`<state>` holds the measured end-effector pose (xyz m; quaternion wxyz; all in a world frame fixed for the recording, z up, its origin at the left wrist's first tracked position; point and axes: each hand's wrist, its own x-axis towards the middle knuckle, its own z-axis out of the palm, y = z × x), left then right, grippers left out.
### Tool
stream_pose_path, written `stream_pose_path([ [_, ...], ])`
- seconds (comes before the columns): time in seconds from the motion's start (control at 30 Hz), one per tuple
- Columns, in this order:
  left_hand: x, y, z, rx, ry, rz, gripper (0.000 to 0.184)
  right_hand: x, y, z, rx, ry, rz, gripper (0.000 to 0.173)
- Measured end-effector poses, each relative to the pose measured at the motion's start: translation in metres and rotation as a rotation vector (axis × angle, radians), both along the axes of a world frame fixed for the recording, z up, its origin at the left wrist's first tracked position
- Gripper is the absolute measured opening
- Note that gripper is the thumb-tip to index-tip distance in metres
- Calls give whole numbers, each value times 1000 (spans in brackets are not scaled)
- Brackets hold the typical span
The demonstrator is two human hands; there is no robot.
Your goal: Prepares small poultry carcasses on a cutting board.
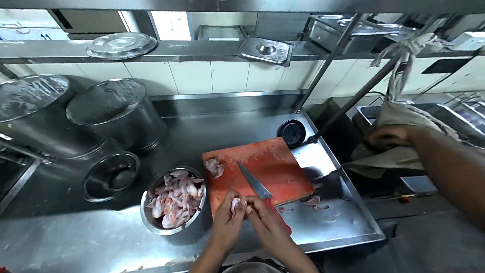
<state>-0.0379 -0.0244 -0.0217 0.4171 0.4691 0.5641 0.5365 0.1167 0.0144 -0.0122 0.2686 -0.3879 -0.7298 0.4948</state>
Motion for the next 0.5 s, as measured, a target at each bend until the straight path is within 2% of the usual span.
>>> stream_pose_path([
  [0.07, -3, -2, -4, 17, 92, 2, 30, -1, -2, 5, -140, 15, 77, 35],
  [0.13, -4, -4, -8, 30, 153, -12, 38, 0, -3, 13, -406, 119, 168, 32],
  [0.17, -2, -5, -9, 25, 171, -29, 41, 0, -4, 17, -536, 168, 192, 31],
  [0.23, 2, -8, -15, 3, 164, -59, 42, 2, -4, 19, -670, 194, 194, 27],
  [0.37, 9, -11, -18, -64, 0, -92, 28, 0, -12, 7, -702, 204, 97, 30],
  [0.43, 14, -11, -17, -74, -150, -30, 19, -5, -21, 0, -634, 252, 21, 33],
  [0.5, 17, -9, -10, -129, -265, 28, 20, -7, -26, -8, -533, 290, -33, 32],
])
